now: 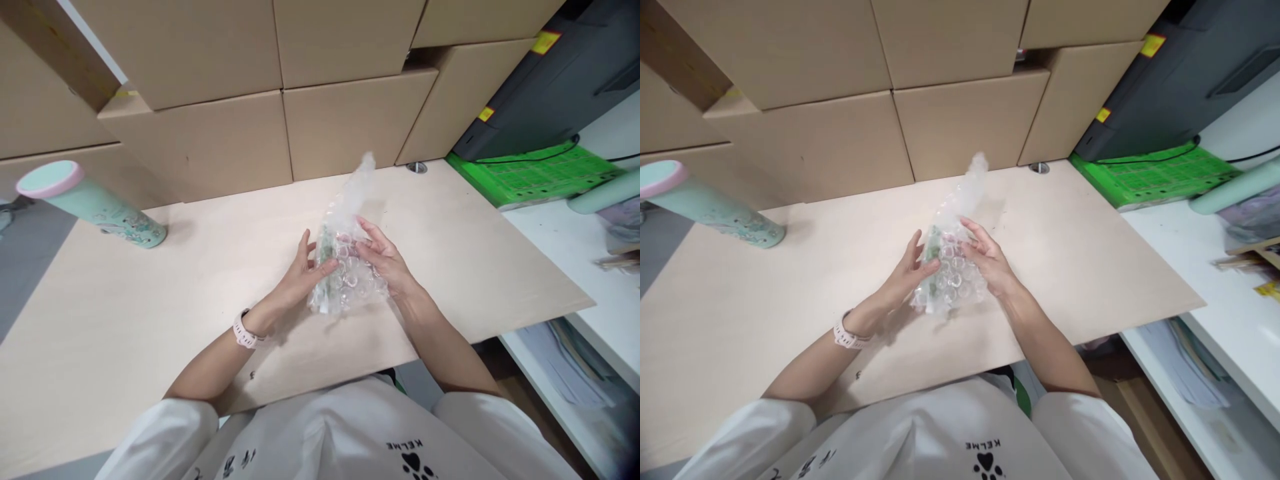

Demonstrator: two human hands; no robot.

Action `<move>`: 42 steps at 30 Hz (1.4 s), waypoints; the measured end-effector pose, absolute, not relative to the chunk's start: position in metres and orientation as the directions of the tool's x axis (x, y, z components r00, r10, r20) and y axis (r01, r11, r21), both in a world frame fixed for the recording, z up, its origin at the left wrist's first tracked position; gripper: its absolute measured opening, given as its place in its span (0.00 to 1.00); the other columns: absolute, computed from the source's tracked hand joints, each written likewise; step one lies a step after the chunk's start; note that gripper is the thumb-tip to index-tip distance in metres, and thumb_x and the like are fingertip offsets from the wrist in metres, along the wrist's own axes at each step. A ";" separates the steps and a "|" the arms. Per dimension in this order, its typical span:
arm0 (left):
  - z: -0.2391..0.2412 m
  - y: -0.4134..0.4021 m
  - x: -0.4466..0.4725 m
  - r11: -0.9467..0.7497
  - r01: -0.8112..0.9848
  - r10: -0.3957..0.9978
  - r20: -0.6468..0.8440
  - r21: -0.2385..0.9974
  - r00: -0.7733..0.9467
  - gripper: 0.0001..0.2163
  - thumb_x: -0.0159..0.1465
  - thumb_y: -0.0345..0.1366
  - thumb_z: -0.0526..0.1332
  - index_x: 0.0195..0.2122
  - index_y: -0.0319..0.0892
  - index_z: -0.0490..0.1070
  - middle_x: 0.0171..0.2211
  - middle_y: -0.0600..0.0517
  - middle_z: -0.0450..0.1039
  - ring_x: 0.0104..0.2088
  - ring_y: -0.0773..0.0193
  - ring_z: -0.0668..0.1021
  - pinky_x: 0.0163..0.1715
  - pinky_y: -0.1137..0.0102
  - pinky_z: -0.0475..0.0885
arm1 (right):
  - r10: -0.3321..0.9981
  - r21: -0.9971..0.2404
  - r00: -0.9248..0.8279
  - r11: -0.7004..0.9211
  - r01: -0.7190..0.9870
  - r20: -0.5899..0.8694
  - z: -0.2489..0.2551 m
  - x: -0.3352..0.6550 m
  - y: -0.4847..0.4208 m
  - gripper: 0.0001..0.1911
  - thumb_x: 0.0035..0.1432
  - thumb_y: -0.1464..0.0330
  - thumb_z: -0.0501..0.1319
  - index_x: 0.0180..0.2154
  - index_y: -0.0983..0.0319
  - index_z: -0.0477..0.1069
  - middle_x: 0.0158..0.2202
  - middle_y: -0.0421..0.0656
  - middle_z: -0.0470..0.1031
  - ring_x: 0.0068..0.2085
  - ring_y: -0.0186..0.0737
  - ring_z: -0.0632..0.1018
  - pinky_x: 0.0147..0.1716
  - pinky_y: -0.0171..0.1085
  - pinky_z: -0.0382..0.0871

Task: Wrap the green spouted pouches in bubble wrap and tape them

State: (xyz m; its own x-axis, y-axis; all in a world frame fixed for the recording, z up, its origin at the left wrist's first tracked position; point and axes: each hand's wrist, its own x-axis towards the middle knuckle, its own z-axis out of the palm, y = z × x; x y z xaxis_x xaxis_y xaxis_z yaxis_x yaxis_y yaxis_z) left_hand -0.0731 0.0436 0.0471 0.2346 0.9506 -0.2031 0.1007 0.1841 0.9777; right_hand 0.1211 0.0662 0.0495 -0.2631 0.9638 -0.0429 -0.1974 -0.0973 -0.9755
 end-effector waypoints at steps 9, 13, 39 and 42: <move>0.025 0.063 -0.100 -0.194 0.561 0.964 0.262 0.805 -0.042 0.28 0.59 0.28 0.60 0.61 0.49 0.61 0.59 0.45 0.63 0.59 0.51 0.65 0.55 0.54 0.65 | 0.794 -0.762 0.390 0.137 0.633 0.467 0.052 0.185 0.082 0.23 0.61 0.63 0.56 0.57 0.57 0.65 0.53 0.51 0.71 0.51 0.53 0.73 0.50 0.58 0.66; 0.040 0.056 -0.092 -0.160 0.637 0.979 0.202 0.754 0.007 0.13 0.60 0.29 0.57 0.47 0.45 0.70 0.41 0.49 0.72 0.39 0.59 0.73 0.38 0.65 0.69 | 0.694 -0.508 0.311 0.091 0.856 0.649 0.064 0.191 0.075 0.18 0.62 0.64 0.56 0.53 0.60 0.69 0.57 0.53 0.67 0.59 0.60 0.64 0.56 0.63 0.55; 0.066 0.060 -0.117 -0.478 0.619 0.877 0.382 0.623 0.292 0.11 0.66 0.41 0.59 0.48 0.50 0.73 0.56 0.49 0.70 0.58 0.53 0.69 0.63 0.50 0.56 | 0.890 -0.631 -0.452 0.381 0.675 0.054 0.032 0.120 0.066 0.13 0.65 0.62 0.54 0.45 0.58 0.74 0.43 0.46 0.75 0.44 0.46 0.76 0.43 0.43 0.68; 0.057 0.050 -0.099 -0.599 0.650 0.796 0.261 0.468 0.546 0.11 0.65 0.46 0.60 0.45 0.51 0.75 0.54 0.49 0.72 0.60 0.49 0.66 0.65 0.41 0.36 | 0.927 -0.607 -0.372 0.324 0.726 0.051 0.024 0.111 0.066 0.11 0.61 0.60 0.59 0.40 0.58 0.74 0.39 0.45 0.74 0.41 0.44 0.75 0.43 0.43 0.66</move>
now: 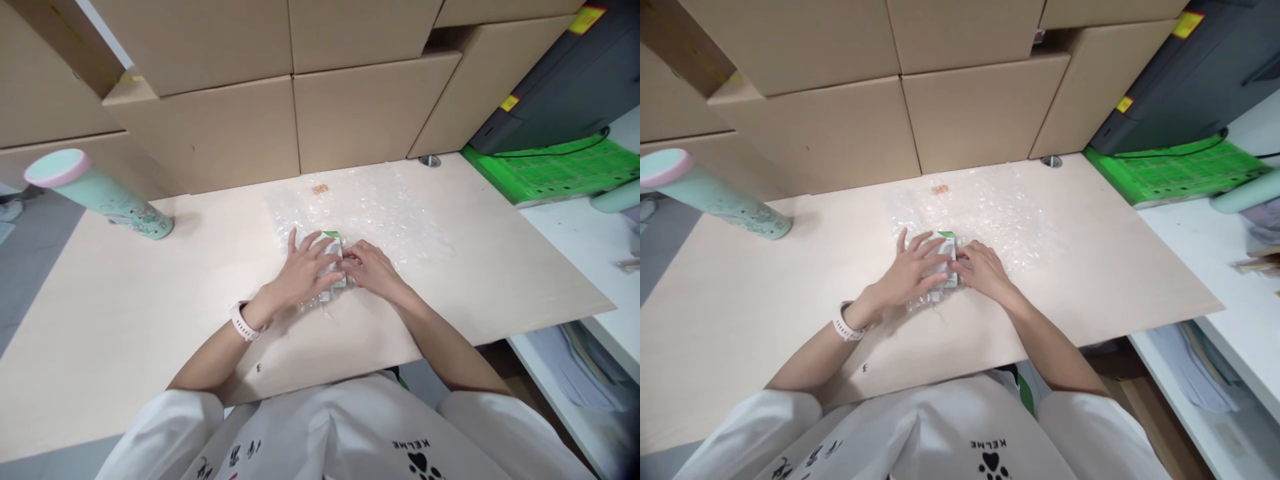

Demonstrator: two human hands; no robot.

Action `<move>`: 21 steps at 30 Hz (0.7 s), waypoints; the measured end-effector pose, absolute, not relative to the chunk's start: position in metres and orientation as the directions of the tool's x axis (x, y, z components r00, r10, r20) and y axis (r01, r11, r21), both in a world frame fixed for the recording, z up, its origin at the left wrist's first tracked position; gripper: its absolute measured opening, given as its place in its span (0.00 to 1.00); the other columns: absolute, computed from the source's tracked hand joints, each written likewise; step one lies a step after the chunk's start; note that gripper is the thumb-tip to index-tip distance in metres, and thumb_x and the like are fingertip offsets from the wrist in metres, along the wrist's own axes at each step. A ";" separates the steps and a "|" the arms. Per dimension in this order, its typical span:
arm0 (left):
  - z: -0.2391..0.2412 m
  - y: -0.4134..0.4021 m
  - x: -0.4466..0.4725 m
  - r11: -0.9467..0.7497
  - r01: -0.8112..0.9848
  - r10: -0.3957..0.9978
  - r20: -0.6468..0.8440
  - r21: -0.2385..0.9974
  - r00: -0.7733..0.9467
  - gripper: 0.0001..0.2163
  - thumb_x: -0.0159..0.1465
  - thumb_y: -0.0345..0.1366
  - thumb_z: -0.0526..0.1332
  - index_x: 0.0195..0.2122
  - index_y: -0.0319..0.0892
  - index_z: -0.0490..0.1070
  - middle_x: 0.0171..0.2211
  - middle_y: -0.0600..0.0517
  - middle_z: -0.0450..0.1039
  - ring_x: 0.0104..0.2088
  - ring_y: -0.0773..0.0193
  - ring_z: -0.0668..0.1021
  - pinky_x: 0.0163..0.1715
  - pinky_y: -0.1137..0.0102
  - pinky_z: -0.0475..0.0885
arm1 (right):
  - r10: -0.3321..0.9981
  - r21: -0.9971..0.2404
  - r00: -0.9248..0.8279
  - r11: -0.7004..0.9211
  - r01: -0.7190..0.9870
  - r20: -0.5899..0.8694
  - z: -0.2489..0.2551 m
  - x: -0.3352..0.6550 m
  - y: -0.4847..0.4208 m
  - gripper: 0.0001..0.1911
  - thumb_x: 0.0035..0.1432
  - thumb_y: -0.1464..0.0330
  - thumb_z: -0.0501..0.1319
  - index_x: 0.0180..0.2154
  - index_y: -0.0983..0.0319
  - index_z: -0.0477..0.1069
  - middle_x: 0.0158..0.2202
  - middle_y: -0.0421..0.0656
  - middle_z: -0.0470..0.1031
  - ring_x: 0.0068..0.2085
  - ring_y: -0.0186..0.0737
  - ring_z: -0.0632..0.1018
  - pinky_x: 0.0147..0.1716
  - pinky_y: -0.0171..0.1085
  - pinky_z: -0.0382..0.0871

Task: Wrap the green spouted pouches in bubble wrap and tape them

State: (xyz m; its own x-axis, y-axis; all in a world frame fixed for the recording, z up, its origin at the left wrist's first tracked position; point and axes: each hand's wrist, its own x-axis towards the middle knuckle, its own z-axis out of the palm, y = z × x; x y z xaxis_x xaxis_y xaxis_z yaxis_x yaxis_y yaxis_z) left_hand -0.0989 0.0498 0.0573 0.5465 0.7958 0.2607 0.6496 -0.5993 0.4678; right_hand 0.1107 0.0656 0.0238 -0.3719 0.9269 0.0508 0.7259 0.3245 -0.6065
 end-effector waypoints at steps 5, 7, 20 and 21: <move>0.058 0.052 -0.104 -0.540 0.733 0.839 0.197 0.414 0.507 0.14 0.66 0.48 0.57 0.29 0.47 0.75 0.27 0.51 0.74 0.43 0.54 0.73 0.65 0.41 0.33 | 0.958 -0.662 -0.283 0.236 0.712 0.037 0.013 0.098 0.071 0.10 0.57 0.61 0.63 0.28 0.59 0.71 0.32 0.40 0.74 0.35 0.40 0.74 0.43 0.43 0.62; 0.063 0.056 -0.112 -0.501 0.769 0.863 0.163 0.397 0.479 0.15 0.66 0.46 0.58 0.25 0.46 0.73 0.20 0.53 0.70 0.38 0.55 0.73 0.64 0.41 0.36 | 0.956 -0.683 -0.293 0.208 0.701 -0.009 0.015 0.100 0.075 0.09 0.56 0.63 0.62 0.26 0.59 0.70 0.30 0.39 0.73 0.32 0.38 0.73 0.39 0.40 0.63; 0.056 0.074 -0.155 -0.180 0.938 0.976 -0.065 0.295 0.208 0.07 0.57 0.37 0.64 0.36 0.44 0.69 0.32 0.47 0.73 0.34 0.53 0.75 0.43 0.57 0.67 | 0.984 -0.816 0.170 -0.052 0.576 0.057 0.020 0.194 0.104 0.08 0.57 0.62 0.59 0.29 0.57 0.63 0.24 0.37 0.68 0.25 0.39 0.69 0.26 0.38 0.62; 0.056 0.075 -0.156 -0.142 0.938 0.981 -0.083 0.317 0.177 0.08 0.59 0.38 0.63 0.38 0.44 0.68 0.31 0.48 0.73 0.33 0.54 0.75 0.40 0.60 0.67 | 0.989 -0.886 0.134 -0.008 0.463 0.060 0.023 0.191 0.102 0.10 0.57 0.60 0.59 0.30 0.57 0.62 0.24 0.36 0.68 0.25 0.38 0.70 0.25 0.37 0.64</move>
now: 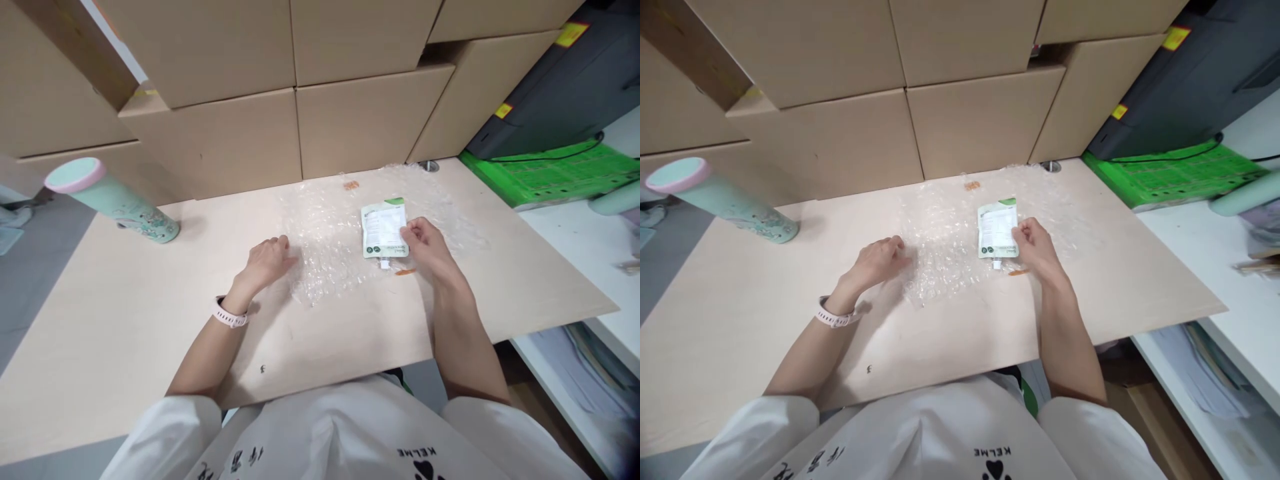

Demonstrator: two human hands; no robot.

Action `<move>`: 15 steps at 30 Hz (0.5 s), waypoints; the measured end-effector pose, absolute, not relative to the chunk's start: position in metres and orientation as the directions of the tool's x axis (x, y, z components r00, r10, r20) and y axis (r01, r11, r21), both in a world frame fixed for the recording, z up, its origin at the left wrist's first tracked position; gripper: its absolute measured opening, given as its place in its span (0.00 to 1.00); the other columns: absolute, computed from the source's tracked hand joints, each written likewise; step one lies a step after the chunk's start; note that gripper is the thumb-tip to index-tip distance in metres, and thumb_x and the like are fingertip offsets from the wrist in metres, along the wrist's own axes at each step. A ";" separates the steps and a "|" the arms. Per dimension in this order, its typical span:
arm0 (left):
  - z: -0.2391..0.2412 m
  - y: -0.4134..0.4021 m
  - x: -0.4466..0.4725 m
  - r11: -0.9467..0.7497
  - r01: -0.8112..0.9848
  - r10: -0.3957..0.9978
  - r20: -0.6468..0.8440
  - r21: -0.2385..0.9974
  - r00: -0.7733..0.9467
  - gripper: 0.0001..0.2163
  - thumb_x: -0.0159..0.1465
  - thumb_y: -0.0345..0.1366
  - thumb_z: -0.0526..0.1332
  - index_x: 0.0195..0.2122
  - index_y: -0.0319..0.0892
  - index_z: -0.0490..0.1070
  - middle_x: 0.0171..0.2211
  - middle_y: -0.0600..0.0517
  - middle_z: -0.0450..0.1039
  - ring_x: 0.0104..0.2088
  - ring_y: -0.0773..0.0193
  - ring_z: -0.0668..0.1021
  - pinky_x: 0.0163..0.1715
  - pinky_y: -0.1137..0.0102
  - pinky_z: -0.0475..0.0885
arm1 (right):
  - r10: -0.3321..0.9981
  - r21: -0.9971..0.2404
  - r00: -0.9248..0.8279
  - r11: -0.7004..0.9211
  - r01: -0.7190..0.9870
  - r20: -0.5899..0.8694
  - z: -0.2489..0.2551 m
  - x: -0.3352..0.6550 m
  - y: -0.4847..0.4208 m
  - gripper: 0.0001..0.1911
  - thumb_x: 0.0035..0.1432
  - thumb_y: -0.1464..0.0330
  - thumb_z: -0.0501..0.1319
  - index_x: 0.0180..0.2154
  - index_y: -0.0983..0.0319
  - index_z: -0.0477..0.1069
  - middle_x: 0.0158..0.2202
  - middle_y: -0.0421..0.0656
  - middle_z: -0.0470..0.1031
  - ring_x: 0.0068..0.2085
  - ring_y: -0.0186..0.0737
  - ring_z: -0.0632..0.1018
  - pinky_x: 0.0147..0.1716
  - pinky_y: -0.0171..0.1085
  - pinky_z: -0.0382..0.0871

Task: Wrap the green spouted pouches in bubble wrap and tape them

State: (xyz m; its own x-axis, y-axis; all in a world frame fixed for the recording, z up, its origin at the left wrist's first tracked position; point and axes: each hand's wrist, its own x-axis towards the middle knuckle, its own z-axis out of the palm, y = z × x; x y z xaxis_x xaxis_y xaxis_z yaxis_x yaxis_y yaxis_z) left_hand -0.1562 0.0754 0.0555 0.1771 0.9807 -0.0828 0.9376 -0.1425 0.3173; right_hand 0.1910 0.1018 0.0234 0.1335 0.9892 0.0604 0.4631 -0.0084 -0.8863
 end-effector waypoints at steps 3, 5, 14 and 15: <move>0.054 0.079 -0.161 -0.083 0.913 0.984 -0.114 0.400 0.140 0.08 0.60 0.38 0.61 0.40 0.45 0.66 0.28 0.51 0.72 0.28 0.57 0.74 0.33 0.65 0.65 | 0.999 -0.989 -0.035 0.023 0.146 0.018 0.034 0.167 0.090 0.16 0.55 0.53 0.62 0.33 0.56 0.61 0.26 0.36 0.71 0.26 0.38 0.73 0.26 0.38 0.68; 0.053 0.081 -0.164 -0.066 0.882 0.987 -0.100 0.467 0.127 0.07 0.61 0.36 0.59 0.40 0.46 0.65 0.27 0.52 0.72 0.26 0.59 0.73 0.31 0.67 0.64 | 0.988 -0.998 -0.143 -0.059 0.014 -0.060 0.037 0.143 0.080 0.18 0.54 0.51 0.63 0.34 0.56 0.63 0.29 0.37 0.73 0.27 0.38 0.75 0.27 0.39 0.71; 0.047 0.083 -0.168 0.069 0.677 0.953 -0.248 0.732 0.172 0.09 0.59 0.27 0.55 0.39 0.45 0.60 0.21 0.59 0.71 0.20 0.66 0.76 0.23 0.73 0.68 | 0.917 -0.970 -0.331 -0.173 0.172 -0.223 0.010 0.075 0.057 0.15 0.60 0.54 0.58 0.32 0.58 0.61 0.25 0.35 0.70 0.26 0.34 0.72 0.23 0.33 0.65; 0.047 0.083 -0.167 0.079 0.661 0.947 -0.263 0.746 0.184 0.09 0.59 0.28 0.55 0.39 0.45 0.60 0.21 0.59 0.71 0.20 0.66 0.77 0.22 0.73 0.69 | 0.919 -0.969 -0.329 -0.164 0.184 -0.218 0.009 0.076 0.057 0.14 0.61 0.55 0.58 0.32 0.58 0.61 0.25 0.35 0.69 0.25 0.34 0.72 0.23 0.32 0.64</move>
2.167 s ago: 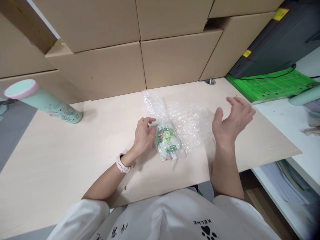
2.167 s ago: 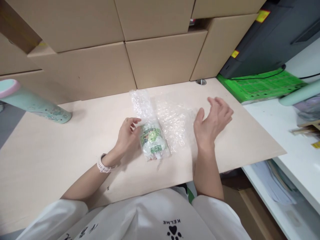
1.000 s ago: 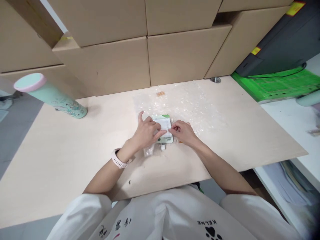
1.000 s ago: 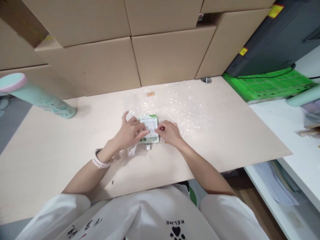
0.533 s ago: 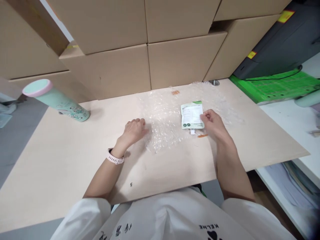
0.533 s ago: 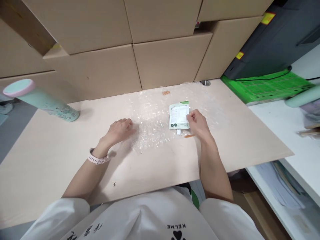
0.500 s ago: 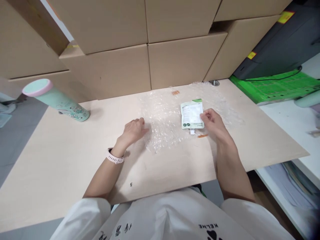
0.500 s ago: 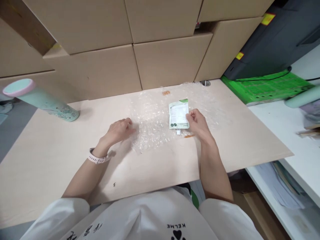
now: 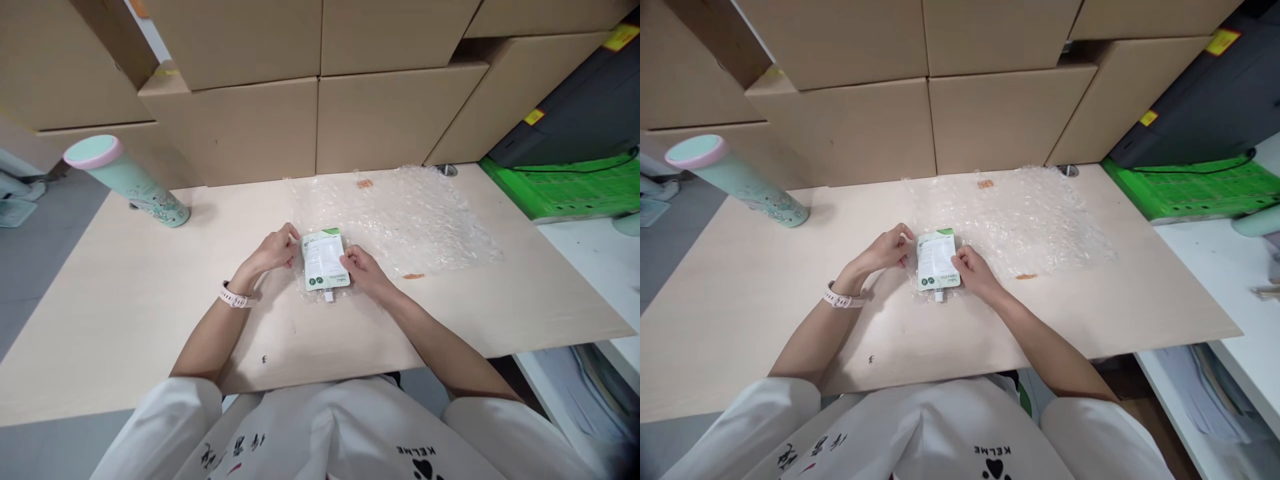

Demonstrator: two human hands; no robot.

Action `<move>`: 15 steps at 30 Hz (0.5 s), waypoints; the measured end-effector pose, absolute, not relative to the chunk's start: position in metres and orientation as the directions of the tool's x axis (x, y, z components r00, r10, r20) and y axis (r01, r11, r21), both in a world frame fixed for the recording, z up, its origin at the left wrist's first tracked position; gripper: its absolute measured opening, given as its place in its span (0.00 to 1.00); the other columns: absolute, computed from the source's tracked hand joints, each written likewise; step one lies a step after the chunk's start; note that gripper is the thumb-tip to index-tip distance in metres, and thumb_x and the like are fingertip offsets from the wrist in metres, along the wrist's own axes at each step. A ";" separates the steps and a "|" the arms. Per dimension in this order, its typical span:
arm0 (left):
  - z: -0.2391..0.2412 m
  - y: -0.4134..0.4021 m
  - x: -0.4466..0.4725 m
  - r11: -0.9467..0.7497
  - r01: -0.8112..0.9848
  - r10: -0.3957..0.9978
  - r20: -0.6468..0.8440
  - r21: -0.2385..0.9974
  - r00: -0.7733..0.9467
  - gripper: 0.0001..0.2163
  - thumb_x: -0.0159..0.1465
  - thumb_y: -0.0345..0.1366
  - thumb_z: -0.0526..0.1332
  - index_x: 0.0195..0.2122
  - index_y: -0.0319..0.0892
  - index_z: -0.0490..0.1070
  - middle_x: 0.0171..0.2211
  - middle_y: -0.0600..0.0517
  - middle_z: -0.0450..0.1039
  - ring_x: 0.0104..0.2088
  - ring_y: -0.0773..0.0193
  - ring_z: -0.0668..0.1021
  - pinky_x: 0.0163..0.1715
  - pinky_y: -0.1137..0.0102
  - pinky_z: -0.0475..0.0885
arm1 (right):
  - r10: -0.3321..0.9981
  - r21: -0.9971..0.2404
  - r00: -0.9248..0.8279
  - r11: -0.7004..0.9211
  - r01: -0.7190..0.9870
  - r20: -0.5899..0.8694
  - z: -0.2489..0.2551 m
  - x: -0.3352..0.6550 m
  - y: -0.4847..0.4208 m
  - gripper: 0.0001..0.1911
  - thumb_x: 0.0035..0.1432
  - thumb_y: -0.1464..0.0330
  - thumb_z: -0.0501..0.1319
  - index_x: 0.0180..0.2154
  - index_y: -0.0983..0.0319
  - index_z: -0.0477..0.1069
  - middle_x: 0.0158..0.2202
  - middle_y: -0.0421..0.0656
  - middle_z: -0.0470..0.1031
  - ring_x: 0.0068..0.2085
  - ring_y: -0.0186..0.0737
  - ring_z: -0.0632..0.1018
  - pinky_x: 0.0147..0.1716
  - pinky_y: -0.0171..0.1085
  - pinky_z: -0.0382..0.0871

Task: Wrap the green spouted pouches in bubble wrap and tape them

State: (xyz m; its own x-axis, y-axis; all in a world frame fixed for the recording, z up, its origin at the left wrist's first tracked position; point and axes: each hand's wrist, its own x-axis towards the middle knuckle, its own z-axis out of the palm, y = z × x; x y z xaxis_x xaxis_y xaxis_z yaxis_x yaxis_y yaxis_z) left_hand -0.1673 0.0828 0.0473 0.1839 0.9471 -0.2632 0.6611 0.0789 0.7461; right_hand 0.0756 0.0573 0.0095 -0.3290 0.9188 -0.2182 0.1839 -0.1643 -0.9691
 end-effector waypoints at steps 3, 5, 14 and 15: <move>0.047 0.082 -0.167 0.091 0.624 0.938 -0.277 0.776 0.208 0.09 0.59 0.28 0.55 0.40 0.45 0.60 0.22 0.58 0.72 0.20 0.65 0.78 0.22 0.73 0.72 | 0.928 -0.974 -0.316 -0.146 0.175 -0.196 0.010 0.078 0.058 0.13 0.60 0.57 0.59 0.32 0.58 0.62 0.25 0.35 0.69 0.25 0.34 0.72 0.21 0.32 0.65; 0.047 0.082 -0.167 0.093 0.614 0.937 -0.277 0.784 0.212 0.10 0.59 0.26 0.56 0.40 0.45 0.60 0.22 0.59 0.72 0.20 0.65 0.79 0.22 0.73 0.73 | 0.938 -0.972 -0.293 -0.132 0.196 -0.186 0.011 0.080 0.058 0.12 0.59 0.57 0.60 0.32 0.58 0.63 0.26 0.36 0.69 0.24 0.34 0.72 0.20 0.33 0.66; 0.045 0.083 -0.167 0.133 0.569 0.938 -0.289 0.811 0.192 0.11 0.59 0.23 0.55 0.40 0.44 0.61 0.22 0.59 0.70 0.20 0.65 0.78 0.20 0.74 0.73 | 0.978 -0.740 -0.205 0.165 0.651 0.038 0.013 0.080 0.059 0.13 0.60 0.64 0.59 0.47 0.57 0.68 0.33 0.39 0.74 0.30 0.38 0.74 0.31 0.39 0.67; 0.047 0.082 -0.166 0.146 0.557 0.935 -0.299 0.818 0.193 0.10 0.59 0.24 0.55 0.40 0.44 0.61 0.22 0.58 0.70 0.20 0.66 0.78 0.20 0.74 0.73 | 0.971 -0.678 -0.219 0.221 0.700 0.091 0.012 0.080 0.058 0.15 0.60 0.65 0.59 0.49 0.57 0.68 0.37 0.41 0.74 0.32 0.39 0.75 0.33 0.39 0.66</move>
State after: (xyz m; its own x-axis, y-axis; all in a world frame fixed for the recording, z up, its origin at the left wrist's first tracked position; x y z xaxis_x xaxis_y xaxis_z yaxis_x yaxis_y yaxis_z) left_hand -0.1663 0.0820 0.0469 0.1933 0.9345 -0.2989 0.5566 0.1464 0.8178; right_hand 0.0800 0.0577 0.0124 -0.2194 0.9714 0.0906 0.7005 0.2214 -0.6785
